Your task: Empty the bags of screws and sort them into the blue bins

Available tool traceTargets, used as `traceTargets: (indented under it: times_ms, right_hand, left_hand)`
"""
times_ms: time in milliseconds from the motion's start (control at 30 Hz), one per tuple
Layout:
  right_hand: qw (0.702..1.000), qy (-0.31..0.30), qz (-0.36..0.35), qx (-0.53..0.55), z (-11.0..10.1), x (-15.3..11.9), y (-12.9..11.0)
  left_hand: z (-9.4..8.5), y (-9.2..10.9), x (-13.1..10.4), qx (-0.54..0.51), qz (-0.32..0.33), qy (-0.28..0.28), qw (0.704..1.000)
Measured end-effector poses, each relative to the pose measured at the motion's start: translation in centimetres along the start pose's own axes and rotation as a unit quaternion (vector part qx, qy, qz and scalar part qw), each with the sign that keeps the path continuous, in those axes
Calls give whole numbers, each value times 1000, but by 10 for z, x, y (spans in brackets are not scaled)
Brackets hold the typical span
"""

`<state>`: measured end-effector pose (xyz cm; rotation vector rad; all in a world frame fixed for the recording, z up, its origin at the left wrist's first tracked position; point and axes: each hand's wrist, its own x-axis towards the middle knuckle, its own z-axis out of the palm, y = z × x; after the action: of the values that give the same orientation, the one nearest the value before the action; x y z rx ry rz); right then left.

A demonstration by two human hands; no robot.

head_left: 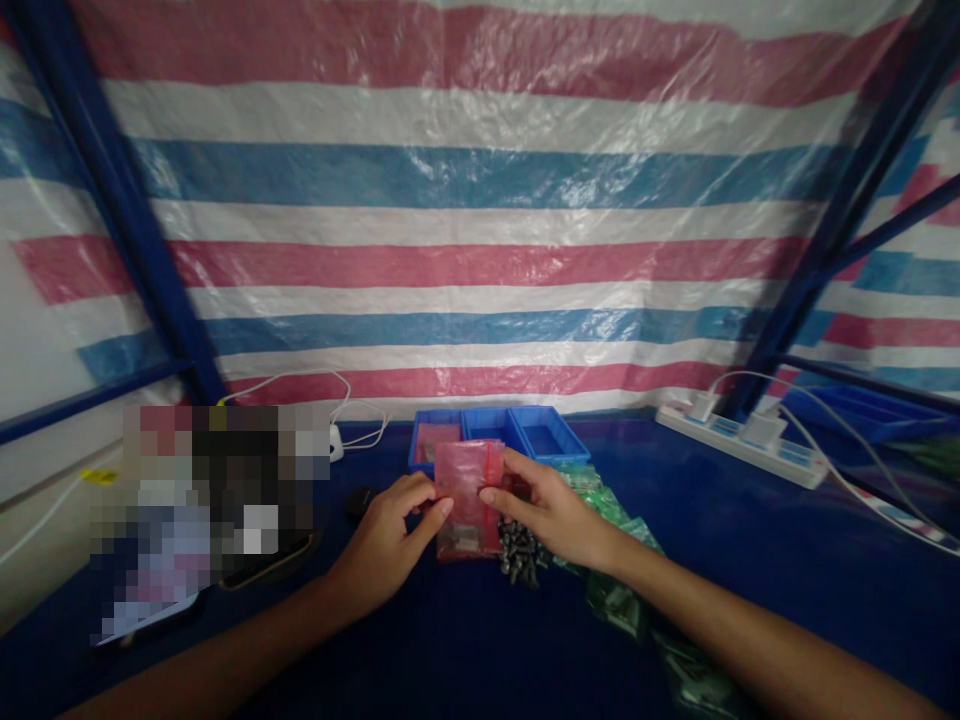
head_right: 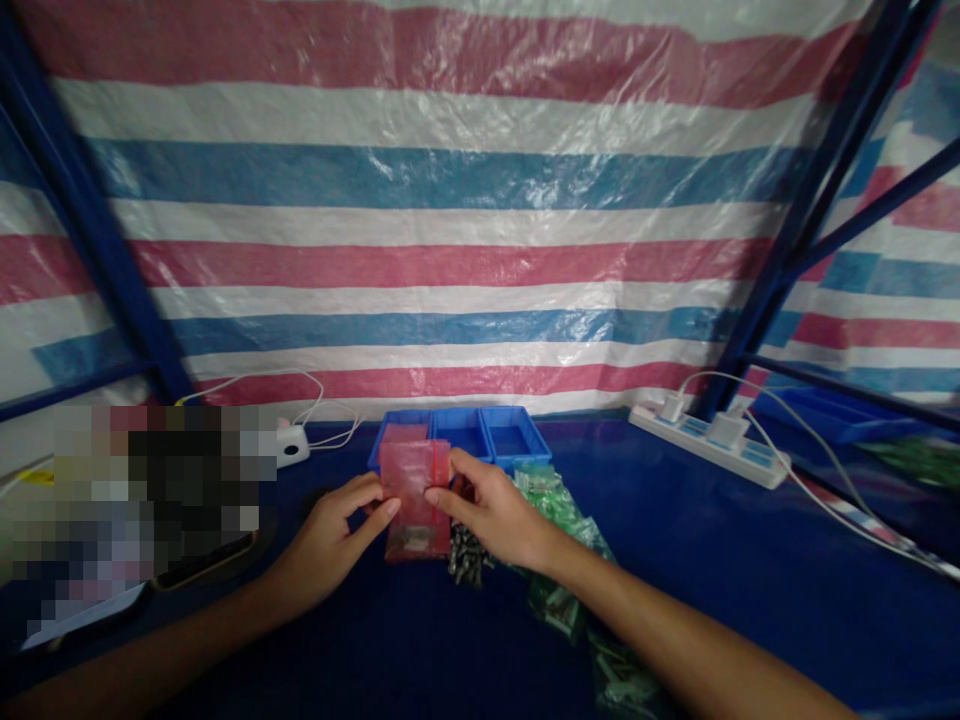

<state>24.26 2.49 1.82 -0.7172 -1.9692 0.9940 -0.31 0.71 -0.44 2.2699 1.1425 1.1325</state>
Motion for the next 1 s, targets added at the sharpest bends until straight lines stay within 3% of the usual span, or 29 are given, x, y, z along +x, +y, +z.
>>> traceTargets:
  times_ms: [167, 567, 1000]
  right_hand:
    - [1000, 3, -6, -18, -1, 1, 1]
    - [998, 23, -5, -54, -2, 0, 5]
    - [999, 11, -2, -43, -3, 1, 10]
  left_hand:
    - [0, 0, -1, -10, 14, -19, 1000]
    - [-3, 6, 1, -42, 23, 26, 998]
    - [-3, 6, -1, -52, 36, 17, 998]
